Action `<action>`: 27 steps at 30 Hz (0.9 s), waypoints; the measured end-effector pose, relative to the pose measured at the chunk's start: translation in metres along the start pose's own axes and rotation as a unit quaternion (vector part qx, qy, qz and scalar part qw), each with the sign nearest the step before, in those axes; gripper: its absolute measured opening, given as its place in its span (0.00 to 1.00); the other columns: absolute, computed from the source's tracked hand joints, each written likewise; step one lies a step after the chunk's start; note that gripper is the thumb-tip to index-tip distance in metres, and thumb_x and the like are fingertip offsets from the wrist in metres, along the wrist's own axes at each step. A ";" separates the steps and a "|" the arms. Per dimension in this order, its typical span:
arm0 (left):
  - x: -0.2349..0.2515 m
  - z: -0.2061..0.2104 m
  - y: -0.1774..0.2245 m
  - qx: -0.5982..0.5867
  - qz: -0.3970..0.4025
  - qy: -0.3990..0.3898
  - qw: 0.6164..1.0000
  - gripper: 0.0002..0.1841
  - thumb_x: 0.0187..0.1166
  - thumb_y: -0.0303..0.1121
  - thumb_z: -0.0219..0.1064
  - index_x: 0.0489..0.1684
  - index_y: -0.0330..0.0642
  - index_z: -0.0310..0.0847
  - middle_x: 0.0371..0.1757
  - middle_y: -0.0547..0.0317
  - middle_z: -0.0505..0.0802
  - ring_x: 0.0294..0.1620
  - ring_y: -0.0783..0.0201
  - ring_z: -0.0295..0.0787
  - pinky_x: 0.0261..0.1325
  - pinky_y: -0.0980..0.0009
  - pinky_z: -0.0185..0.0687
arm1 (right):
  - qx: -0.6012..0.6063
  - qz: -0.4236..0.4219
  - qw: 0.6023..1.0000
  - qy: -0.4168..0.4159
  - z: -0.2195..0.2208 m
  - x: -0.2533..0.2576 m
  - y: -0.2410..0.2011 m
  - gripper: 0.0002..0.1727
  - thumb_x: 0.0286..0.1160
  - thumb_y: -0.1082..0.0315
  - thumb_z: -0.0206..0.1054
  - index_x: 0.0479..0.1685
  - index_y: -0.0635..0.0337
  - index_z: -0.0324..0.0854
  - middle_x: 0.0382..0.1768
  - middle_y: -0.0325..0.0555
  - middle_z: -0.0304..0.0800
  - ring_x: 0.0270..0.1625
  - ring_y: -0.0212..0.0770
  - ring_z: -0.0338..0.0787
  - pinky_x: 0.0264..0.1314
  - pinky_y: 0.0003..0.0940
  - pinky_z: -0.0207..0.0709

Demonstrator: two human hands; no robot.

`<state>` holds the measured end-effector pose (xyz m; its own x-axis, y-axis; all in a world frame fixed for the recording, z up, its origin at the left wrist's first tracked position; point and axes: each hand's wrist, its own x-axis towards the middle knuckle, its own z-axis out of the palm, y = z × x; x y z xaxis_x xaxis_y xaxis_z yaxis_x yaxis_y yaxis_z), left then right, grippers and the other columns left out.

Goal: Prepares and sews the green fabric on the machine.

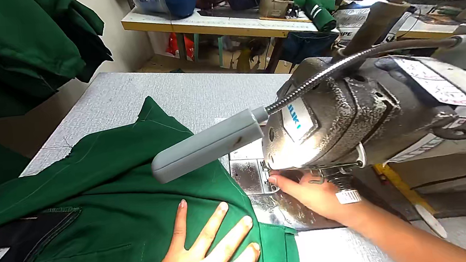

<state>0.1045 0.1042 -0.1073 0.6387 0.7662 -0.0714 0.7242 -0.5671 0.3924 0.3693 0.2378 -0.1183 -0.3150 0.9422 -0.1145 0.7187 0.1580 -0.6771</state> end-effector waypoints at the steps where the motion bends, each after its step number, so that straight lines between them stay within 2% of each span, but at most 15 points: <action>1: 0.000 0.000 0.000 0.000 -0.001 -0.001 1.000 0.43 0.74 0.73 0.51 0.87 0.59 0.69 0.93 0.59 0.65 0.94 0.32 0.43 0.70 0.08 0.27 | 0.006 -0.074 0.997 0.037 0.007 -0.004 0.006 0.16 0.77 0.48 0.67 0.41 0.48 0.93 0.39 0.32 0.95 0.46 0.22 0.91 0.55 0.27 0.84; 2: 0.000 0.000 -0.001 0.000 -0.001 -0.003 1.000 0.43 0.74 0.73 0.51 0.87 0.59 0.69 0.93 0.59 0.65 0.94 0.32 0.44 0.70 0.08 0.27 | -0.003 -0.140 0.988 0.061 0.011 -0.008 0.009 0.14 0.80 0.52 0.64 0.40 0.48 0.92 0.38 0.32 0.95 0.45 0.23 0.91 0.54 0.27 0.85; 4: 0.001 -0.001 -0.002 0.002 -0.001 -0.011 1.000 0.43 0.73 0.73 0.50 0.87 0.59 0.68 0.93 0.59 0.64 0.94 0.32 0.43 0.70 0.08 0.26 | -0.064 -0.230 0.967 0.088 0.012 -0.018 0.007 0.14 0.83 0.55 0.60 0.40 0.48 0.91 0.41 0.35 0.95 0.49 0.30 0.92 0.60 0.39 0.84; 6: 0.000 -0.002 -0.001 -0.001 0.000 -0.016 1.000 0.44 0.73 0.73 0.50 0.87 0.58 0.68 0.93 0.58 0.65 0.94 0.31 0.44 0.69 0.08 0.27 | -0.116 -0.264 0.952 0.100 0.014 -0.028 0.002 0.14 0.83 0.56 0.60 0.39 0.47 0.90 0.40 0.36 0.91 0.48 0.35 0.90 0.60 0.45 0.83; 8: 0.001 -0.004 -0.002 0.000 0.001 -0.018 1.000 0.44 0.74 0.73 0.50 0.87 0.58 0.68 0.93 0.58 0.65 0.94 0.31 0.45 0.70 0.08 0.27 | -0.125 -0.252 0.951 0.131 0.017 -0.030 0.002 0.14 0.83 0.54 0.59 0.39 0.45 0.90 0.38 0.35 0.91 0.47 0.34 0.90 0.58 0.43 0.81; 11: 0.001 -0.003 -0.002 0.000 -0.001 -0.021 1.000 0.45 0.73 0.74 0.49 0.88 0.57 0.68 0.93 0.57 0.66 0.94 0.31 0.45 0.71 0.09 0.27 | -0.108 -0.138 0.968 0.179 0.016 -0.020 0.009 0.18 0.80 0.51 0.62 0.47 0.54 0.92 0.45 0.43 0.96 0.55 0.38 0.94 0.63 0.44 0.85; 14: 0.001 -0.004 -0.001 0.000 -0.002 -0.024 1.000 0.45 0.74 0.74 0.48 0.88 0.56 0.68 0.92 0.56 0.66 0.94 0.31 0.45 0.71 0.09 0.26 | -0.126 -0.110 0.969 0.183 0.018 -0.007 0.011 0.19 0.78 0.50 0.64 0.44 0.54 0.93 0.44 0.45 0.97 0.55 0.39 0.94 0.64 0.44 0.85; 15: 0.001 -0.004 -0.001 0.002 -0.002 -0.023 1.000 0.45 0.74 0.75 0.48 0.88 0.56 0.68 0.92 0.56 0.66 0.94 0.31 0.45 0.71 0.09 0.26 | -0.114 -0.114 0.969 0.186 0.022 -0.005 0.012 0.19 0.77 0.49 0.65 0.43 0.55 0.93 0.43 0.45 0.97 0.54 0.38 0.95 0.62 0.43 0.86; 17: 0.001 -0.004 0.000 0.005 -0.002 -0.020 1.000 0.45 0.74 0.74 0.48 0.88 0.55 0.68 0.92 0.56 0.66 0.94 0.31 0.45 0.72 0.09 0.26 | -0.075 -0.144 0.960 0.227 0.032 0.000 0.014 0.16 0.73 0.53 0.68 0.37 0.55 0.93 0.37 0.42 0.97 0.46 0.31 0.95 0.56 0.32 0.88; 19: 0.001 -0.003 0.000 0.007 -0.001 -0.023 1.000 0.45 0.74 0.75 0.47 0.88 0.56 0.68 0.92 0.56 0.66 0.94 0.31 0.45 0.72 0.09 0.26 | -0.043 -0.176 0.952 0.245 0.037 0.001 0.017 0.13 0.72 0.56 0.69 0.35 0.55 0.93 0.35 0.40 0.96 0.42 0.28 0.94 0.52 0.28 0.88; 22: 0.000 -0.004 0.000 0.008 -0.004 -0.025 1.000 0.45 0.74 0.75 0.47 0.88 0.55 0.68 0.93 0.56 0.66 0.94 0.32 0.45 0.72 0.10 0.25 | -0.102 -0.250 0.941 0.204 0.027 -0.015 0.013 0.12 0.77 0.57 0.64 0.37 0.50 0.92 0.33 0.37 0.95 0.39 0.32 0.93 0.47 0.35 0.88; 24: 0.000 -0.004 0.000 0.007 -0.006 -0.031 0.999 0.46 0.74 0.75 0.48 0.88 0.55 0.67 0.93 0.56 0.65 0.94 0.31 0.45 0.72 0.10 0.26 | -0.174 -0.308 0.919 0.172 0.019 -0.028 0.000 0.11 0.77 0.60 0.61 0.37 0.46 0.90 0.31 0.36 0.89 0.38 0.35 0.89 0.44 0.36 0.83; 25: 0.001 -0.004 0.000 0.005 -0.006 -0.032 0.999 0.46 0.73 0.75 0.49 0.88 0.55 0.67 0.93 0.56 0.65 0.94 0.31 0.45 0.71 0.09 0.26 | -0.196 -0.319 0.914 0.157 0.018 -0.032 -0.003 0.10 0.78 0.60 0.60 0.39 0.45 0.89 0.31 0.36 0.87 0.40 0.37 0.87 0.49 0.39 0.79; 26: 0.001 -0.005 0.000 0.005 -0.006 -0.034 0.999 0.46 0.73 0.74 0.49 0.88 0.55 0.67 0.93 0.56 0.65 0.94 0.31 0.44 0.71 0.09 0.26 | -0.218 -0.313 0.912 0.149 0.017 -0.031 -0.001 0.11 0.78 0.60 0.60 0.39 0.45 0.89 0.31 0.37 0.86 0.39 0.39 0.88 0.49 0.41 0.79; 27: 0.001 -0.005 0.000 0.005 -0.007 -0.034 0.999 0.46 0.74 0.75 0.49 0.89 0.56 0.67 0.93 0.56 0.64 0.94 0.31 0.44 0.72 0.09 0.26 | -0.238 -0.277 0.921 0.138 0.013 -0.029 0.003 0.12 0.78 0.58 0.60 0.38 0.48 0.90 0.31 0.40 0.90 0.37 0.42 0.91 0.43 0.45 0.84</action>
<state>0.1042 0.1062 -0.1026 0.6453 0.7510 -0.1397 0.7350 -0.5606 0.3815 0.3724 0.2075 -0.1266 -0.5931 0.7068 0.3854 0.7060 0.6867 -0.1729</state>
